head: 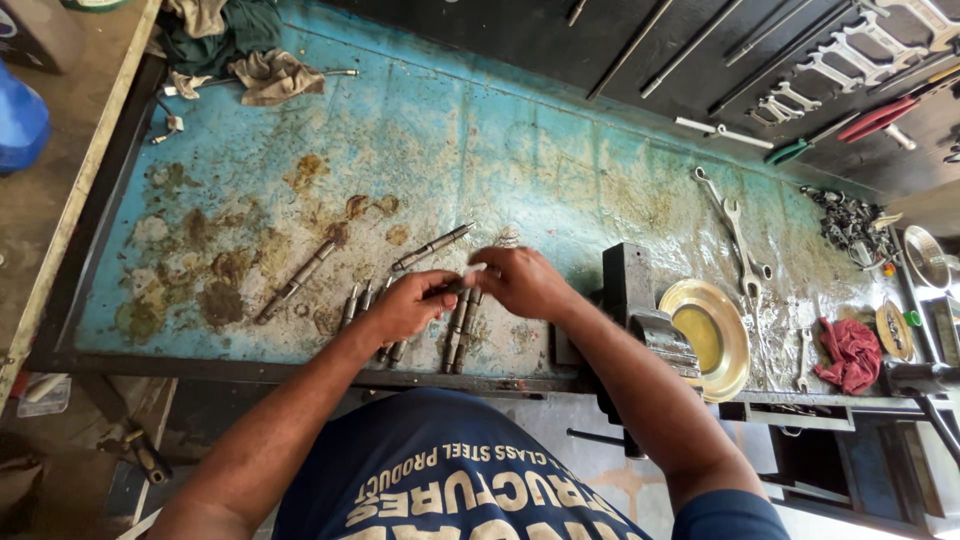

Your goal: The person retrieves metal rods from a shelf and places them on a workbench. They then use a bench vise and wrench to secure and manipulate the rods, disassembling and reassembling small components while handling them one at a time.

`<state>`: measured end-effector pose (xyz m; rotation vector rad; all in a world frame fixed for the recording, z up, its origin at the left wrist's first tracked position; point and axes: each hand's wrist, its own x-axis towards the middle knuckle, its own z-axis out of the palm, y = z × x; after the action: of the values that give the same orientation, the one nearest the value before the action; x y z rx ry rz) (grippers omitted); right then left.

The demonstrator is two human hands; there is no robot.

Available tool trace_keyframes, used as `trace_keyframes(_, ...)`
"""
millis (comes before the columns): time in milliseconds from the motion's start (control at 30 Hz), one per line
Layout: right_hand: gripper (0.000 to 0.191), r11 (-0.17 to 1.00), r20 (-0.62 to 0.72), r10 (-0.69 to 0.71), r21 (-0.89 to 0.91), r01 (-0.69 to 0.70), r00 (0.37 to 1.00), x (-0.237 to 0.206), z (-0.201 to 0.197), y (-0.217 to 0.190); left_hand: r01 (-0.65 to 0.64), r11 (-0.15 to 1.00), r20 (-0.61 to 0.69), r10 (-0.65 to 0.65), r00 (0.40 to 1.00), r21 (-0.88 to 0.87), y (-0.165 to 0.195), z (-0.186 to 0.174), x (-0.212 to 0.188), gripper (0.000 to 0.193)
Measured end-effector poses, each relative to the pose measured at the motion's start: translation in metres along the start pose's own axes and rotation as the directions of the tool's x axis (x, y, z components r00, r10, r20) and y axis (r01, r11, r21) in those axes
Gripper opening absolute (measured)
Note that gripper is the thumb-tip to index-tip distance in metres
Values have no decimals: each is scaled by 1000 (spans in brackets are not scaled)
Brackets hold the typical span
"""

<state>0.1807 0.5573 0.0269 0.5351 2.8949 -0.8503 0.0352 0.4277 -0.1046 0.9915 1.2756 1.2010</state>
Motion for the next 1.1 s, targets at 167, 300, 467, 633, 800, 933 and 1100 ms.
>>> trace_keyframes(167,28,979,-21,-201,36,202,979,2,-8,-2,-88,991,4,89,996,-100,-7,0,9,38)
trace_keyframes(300,21,992,-13,50,-116,-52,999,0,-13,-3,-99,984,14,102,995,-150,-9,2,13,38)
trace_keyframes(467,41,999,-76,-22,-36,19,997,0,-16,-4,-109,975,4,111,994,-192,-8,6,14,37)
trace_keyframes(633,29,995,-42,-66,-73,63,997,0,-20,-7,-135,965,6,140,990,-224,-6,7,17,37)
trace_keyframes(800,17,989,-65,20,-148,-30,998,-3,-24,-12,-115,965,10,120,993,-234,-6,8,19,38)
trace_keyframes(933,29,991,-88,-18,-136,6,996,-3,-24,-14,-166,960,10,173,985,-226,-6,8,20,34)
trace_keyframes(1100,20,989,-114,-91,-125,77,989,-1,-26,-15,-153,952,18,163,986,-267,-6,8,21,33)
